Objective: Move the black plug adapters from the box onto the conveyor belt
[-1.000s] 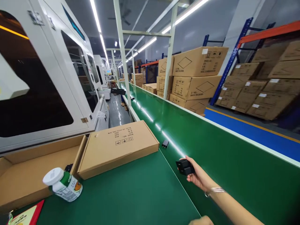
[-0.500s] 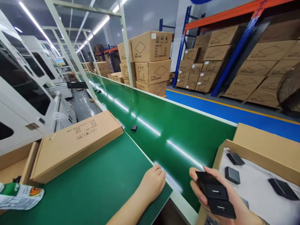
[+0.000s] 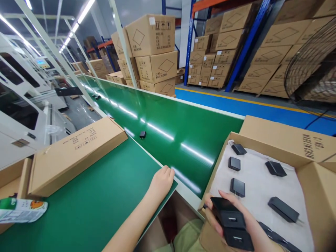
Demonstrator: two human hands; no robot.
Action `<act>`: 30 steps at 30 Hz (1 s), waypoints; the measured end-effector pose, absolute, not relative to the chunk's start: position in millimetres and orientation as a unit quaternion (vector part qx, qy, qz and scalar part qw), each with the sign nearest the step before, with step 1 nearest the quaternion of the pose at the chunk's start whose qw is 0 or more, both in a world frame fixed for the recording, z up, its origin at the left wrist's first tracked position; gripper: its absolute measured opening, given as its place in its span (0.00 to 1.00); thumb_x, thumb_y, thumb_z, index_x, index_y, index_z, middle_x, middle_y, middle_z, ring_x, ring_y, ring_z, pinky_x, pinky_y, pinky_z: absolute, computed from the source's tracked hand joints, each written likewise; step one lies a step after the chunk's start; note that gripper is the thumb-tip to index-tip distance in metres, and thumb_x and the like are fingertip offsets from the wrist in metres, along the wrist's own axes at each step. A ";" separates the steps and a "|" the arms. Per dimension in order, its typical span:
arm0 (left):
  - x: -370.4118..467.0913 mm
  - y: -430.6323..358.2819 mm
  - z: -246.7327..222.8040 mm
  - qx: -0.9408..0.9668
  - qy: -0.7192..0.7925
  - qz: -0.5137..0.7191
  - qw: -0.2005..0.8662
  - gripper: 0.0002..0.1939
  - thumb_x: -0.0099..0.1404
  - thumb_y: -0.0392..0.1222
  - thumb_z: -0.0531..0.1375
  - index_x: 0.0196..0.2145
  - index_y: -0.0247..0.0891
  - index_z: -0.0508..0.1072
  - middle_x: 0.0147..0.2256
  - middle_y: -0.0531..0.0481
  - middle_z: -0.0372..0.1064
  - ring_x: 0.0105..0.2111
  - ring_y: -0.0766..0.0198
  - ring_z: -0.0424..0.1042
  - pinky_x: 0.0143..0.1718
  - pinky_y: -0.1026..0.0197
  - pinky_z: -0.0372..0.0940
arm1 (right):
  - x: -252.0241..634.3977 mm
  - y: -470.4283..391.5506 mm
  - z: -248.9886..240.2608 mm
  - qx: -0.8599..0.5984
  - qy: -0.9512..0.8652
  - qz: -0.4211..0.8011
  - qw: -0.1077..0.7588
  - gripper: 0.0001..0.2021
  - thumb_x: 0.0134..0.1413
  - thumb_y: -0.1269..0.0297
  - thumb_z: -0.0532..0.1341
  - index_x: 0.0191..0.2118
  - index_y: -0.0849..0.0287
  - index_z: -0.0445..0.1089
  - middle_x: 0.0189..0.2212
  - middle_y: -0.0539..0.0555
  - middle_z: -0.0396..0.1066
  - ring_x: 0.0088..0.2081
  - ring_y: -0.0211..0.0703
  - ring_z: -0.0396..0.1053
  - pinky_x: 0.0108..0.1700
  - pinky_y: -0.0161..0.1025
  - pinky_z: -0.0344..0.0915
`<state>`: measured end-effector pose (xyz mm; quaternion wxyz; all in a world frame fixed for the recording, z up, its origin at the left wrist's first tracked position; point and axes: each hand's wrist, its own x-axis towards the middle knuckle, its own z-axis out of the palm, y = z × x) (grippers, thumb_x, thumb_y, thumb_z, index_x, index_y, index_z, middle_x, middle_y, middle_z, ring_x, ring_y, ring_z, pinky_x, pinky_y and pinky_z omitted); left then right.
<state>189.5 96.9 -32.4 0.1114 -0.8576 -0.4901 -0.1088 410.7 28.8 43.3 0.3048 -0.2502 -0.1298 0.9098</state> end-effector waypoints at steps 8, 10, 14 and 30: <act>186.9 94.2 -28.2 -0.841 -0.515 -0.110 0.124 0.10 0.63 0.24 0.51 0.38 0.33 0.66 0.33 0.46 0.68 0.35 0.59 0.70 0.37 0.59 0.68 | 417.8 32.1 41.6 -0.274 -0.176 0.921 0.215 0.18 0.61 0.46 0.48 0.40 0.56 0.62 0.27 0.50 0.66 0.21 0.33 0.66 0.17 0.26 0.59; 186.7 94.8 -28.5 -0.841 -0.515 -0.112 0.126 0.10 0.63 0.24 0.51 0.37 0.34 0.66 0.32 0.46 0.67 0.34 0.59 0.69 0.36 0.60 0.68 | 428.6 44.2 52.2 -0.327 -0.277 0.887 0.170 0.19 0.59 0.44 0.50 0.43 0.55 0.61 0.30 0.51 0.66 0.26 0.39 0.68 0.20 0.31 0.65; 187.3 95.1 -30.2 -0.840 -0.515 -0.116 0.129 0.11 0.63 0.24 0.49 0.36 0.35 0.66 0.31 0.47 0.67 0.34 0.60 0.69 0.36 0.60 0.68 | 459.5 72.9 50.9 -0.540 -0.583 0.582 0.175 0.20 0.57 0.42 0.51 0.46 0.52 0.61 0.35 0.52 0.68 0.32 0.42 0.68 0.30 0.37 0.68; 186.9 97.2 -32.1 -0.843 -0.511 -0.112 0.122 0.08 0.63 0.26 0.53 0.30 0.36 0.65 0.30 0.48 0.65 0.33 0.60 0.67 0.35 0.60 0.66 | 483.6 95.1 -25.5 -0.513 -0.854 0.011 -0.079 0.24 0.57 0.71 0.43 0.58 0.55 0.60 0.43 0.62 0.66 0.23 0.42 0.63 0.23 0.37 0.48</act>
